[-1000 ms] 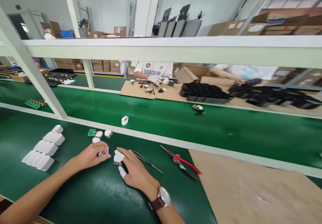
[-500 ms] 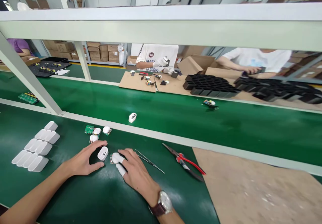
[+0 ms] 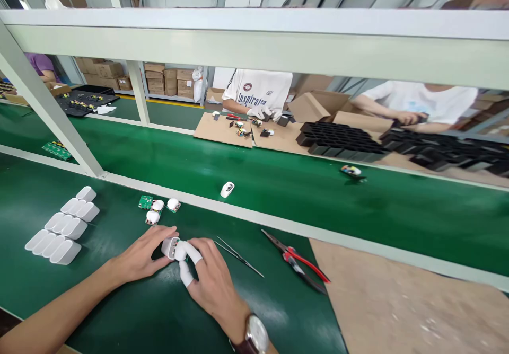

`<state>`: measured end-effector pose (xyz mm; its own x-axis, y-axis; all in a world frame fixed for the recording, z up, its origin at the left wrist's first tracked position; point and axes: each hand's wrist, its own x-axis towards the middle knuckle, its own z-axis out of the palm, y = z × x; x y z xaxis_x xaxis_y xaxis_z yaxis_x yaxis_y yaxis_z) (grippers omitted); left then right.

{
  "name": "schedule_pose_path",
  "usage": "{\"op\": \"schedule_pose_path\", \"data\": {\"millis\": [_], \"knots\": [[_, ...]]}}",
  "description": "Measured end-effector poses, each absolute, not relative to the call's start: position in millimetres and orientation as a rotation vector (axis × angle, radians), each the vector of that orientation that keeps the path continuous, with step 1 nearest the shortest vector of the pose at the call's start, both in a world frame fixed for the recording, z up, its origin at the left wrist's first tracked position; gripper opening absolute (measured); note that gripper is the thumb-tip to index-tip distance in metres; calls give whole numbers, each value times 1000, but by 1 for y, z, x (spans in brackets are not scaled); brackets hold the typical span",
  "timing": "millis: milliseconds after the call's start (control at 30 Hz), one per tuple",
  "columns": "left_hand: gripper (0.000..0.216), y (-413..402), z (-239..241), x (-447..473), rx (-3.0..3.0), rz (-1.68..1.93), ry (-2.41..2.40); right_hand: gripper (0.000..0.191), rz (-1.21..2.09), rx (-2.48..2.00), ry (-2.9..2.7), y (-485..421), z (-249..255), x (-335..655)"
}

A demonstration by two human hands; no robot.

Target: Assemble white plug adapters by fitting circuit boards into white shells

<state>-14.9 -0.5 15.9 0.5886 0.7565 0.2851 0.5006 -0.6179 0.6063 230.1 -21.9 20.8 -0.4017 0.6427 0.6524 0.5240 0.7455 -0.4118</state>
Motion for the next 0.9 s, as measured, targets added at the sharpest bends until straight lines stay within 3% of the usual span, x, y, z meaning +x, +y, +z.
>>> {"op": "schedule_pose_path", "data": {"millis": [600,800,900], "knots": [[71,-1,14,-9,2418,698,961,29,119,-880,-2247,-24,15,232],[70,-2,20,-8,2343,717,918,45,163,-843,-2203,-20,4,241],[75,-3,18,-8,2262,773,893,37,169,-764,-2188,-18,3,246]]}}
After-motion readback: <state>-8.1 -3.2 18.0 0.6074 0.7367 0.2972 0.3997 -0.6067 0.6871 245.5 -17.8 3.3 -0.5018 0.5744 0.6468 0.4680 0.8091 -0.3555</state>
